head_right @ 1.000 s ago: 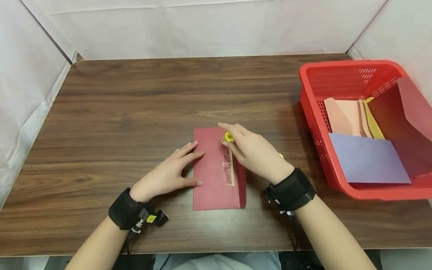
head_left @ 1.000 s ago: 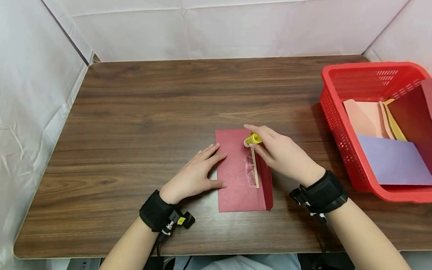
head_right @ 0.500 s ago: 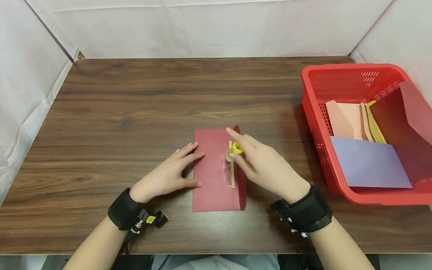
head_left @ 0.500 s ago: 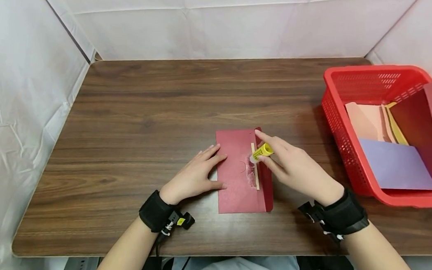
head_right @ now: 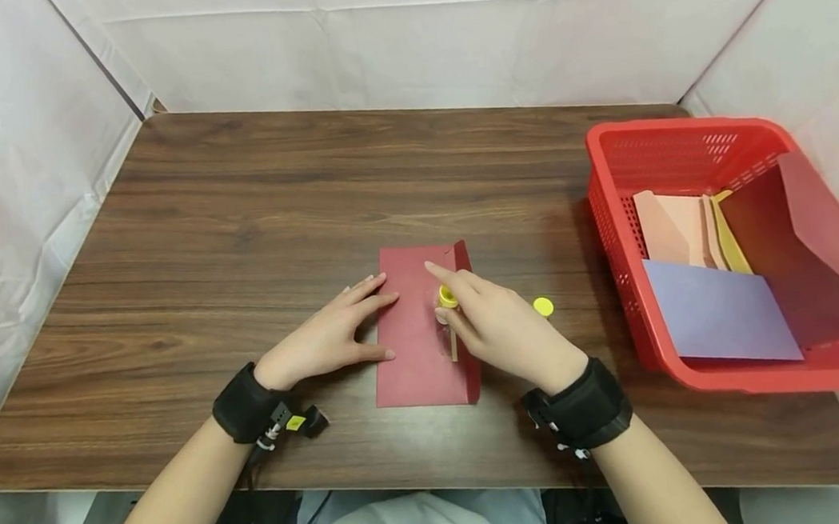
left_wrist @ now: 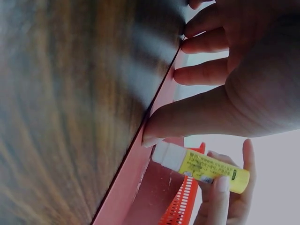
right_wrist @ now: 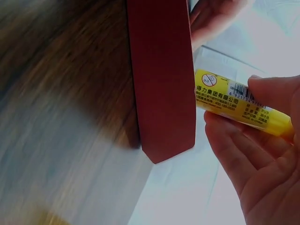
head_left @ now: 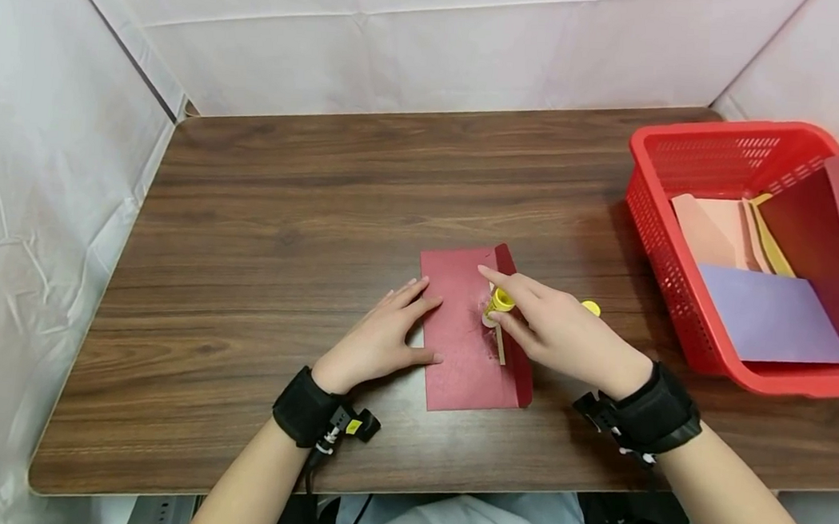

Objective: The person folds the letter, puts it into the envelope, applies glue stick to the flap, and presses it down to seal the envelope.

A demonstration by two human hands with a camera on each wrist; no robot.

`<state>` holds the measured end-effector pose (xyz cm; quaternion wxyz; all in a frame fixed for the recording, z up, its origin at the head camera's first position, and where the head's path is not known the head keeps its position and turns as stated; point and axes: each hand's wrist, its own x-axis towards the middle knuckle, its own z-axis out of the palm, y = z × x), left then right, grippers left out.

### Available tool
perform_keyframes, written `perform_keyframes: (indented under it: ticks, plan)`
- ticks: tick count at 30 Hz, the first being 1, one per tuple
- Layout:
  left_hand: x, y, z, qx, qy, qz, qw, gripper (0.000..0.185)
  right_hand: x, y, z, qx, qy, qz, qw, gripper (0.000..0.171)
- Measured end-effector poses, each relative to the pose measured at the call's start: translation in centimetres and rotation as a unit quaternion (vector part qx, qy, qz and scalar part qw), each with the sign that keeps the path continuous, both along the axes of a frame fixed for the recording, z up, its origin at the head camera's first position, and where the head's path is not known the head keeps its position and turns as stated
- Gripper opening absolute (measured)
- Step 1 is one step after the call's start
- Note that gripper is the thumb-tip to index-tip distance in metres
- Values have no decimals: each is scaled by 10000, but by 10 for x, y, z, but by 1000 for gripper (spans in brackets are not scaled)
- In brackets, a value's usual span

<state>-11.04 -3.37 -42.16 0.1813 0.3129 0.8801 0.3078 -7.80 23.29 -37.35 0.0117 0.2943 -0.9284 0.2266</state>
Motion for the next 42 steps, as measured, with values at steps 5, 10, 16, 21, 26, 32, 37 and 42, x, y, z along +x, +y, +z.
perform_keyframes:
  ticks: [5, 10, 16, 21, 26, 32, 37, 42]
  plan:
    - [-1, 1, 0, -30, 9, 16, 10000, 78, -9, -4, -2, -169, 122, 105, 9997, 51]
    - [-1, 1, -1, -24, -25, 44, 10000, 78, -16, -3, -2, -123, -11, -88, 9999, 48]
    - [-2, 1, -2, -10, -10, 44, 10000, 78, -19, 0, -2, -91, -22, -136, 9999, 50]
    - [-2, 1, -1, 39, 23, 26, 10000, 79, -28, -1, -2, -199, 199, -30, 9996, 49]
    - [-1, -1, -1, 68, 22, 27, 10000, 79, -38, -5, -4, -311, 278, 45, 9991, 44]
    - [0, -4, 1, -67, 38, 29, 10000, 78, -39, -7, -4, -257, 16, -363, 9990, 36]
    - [-1, -1, 2, -118, 17, -19, 9999, 78, -31, -5, -1, -50, -95, -541, 9985, 33]
    - [0, 0, 1, -115, -24, 6, 9999, 78, -26, -3, -1, -136, -125, -611, 9980, 31]
